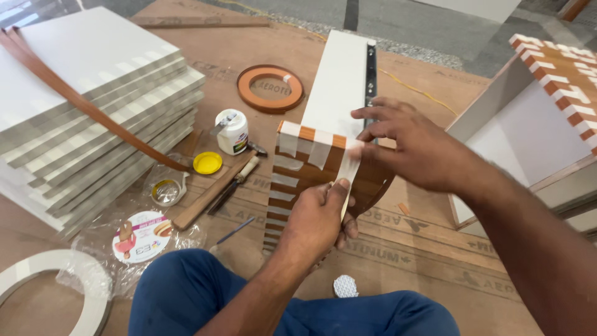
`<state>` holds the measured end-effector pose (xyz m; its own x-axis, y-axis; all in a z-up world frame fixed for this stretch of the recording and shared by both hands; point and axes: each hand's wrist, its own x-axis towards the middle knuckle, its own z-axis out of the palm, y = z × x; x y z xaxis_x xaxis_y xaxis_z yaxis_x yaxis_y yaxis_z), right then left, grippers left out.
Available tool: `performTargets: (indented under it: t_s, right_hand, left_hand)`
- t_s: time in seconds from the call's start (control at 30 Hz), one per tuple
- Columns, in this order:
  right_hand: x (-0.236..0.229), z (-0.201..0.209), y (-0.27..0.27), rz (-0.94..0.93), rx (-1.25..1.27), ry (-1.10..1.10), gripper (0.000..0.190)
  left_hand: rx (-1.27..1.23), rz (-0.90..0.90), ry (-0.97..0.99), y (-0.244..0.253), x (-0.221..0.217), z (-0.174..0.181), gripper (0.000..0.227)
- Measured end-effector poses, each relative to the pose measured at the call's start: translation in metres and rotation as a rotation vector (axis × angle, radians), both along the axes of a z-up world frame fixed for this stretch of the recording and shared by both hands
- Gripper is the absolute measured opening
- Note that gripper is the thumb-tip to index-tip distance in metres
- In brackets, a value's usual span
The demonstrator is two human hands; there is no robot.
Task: The person applies a wooden edge banding strip to the edge of a white drawer box using glue and a small tool. They then use masking tape to secure the edge banding in place while it sets.
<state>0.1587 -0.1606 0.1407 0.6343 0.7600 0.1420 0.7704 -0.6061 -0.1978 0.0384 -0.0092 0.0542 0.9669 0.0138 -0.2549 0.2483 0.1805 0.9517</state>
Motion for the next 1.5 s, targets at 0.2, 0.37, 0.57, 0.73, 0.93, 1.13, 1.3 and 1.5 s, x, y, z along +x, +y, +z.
performTargets:
  t_s: [0.2,0.37,0.57,0.73,0.93,1.13,1.3,1.5]
  right_hand:
    - [-0.024,0.003,0.018,-0.052,-0.188,-0.187,0.045]
    - [-0.029,0.004,0.036,-0.166,-0.340,-0.140,0.067]
    - [-0.032,-0.003,0.036,-0.187,-0.414,-0.256,0.071]
    - [-0.032,0.006,0.039,-0.273,-0.420,-0.167,0.086]
    - [-0.034,0.012,0.026,-0.151,-0.243,-0.226,0.048]
    - [-0.028,0.001,0.028,-0.186,-0.260,-0.069,0.059]
    - [-0.036,-0.002,0.039,-0.268,-0.348,-0.134,0.095]
    - [-0.036,0.017,0.038,-0.307,-0.416,-0.074,0.068]
  left_hand:
    - [-0.121,-0.012,0.045,0.001,0.003,-0.004,0.049]
    - [-0.142,-0.070,0.129,0.011,0.007,0.001,0.051]
    - [-0.330,-0.279,0.391,0.010,0.020,-0.042,0.040]
    - [-0.136,-0.450,0.394,-0.017,-0.025,-0.099,0.044]
    - [-0.087,-0.448,0.237,-0.021,-0.044,-0.112,0.041]
    - [-0.062,-0.505,0.196,-0.033,-0.050,-0.121,0.043]
    - [-0.031,-0.504,0.265,-0.023,-0.067,-0.122,0.043]
    - [0.009,-0.455,0.250,-0.007,-0.070,-0.116,0.045]
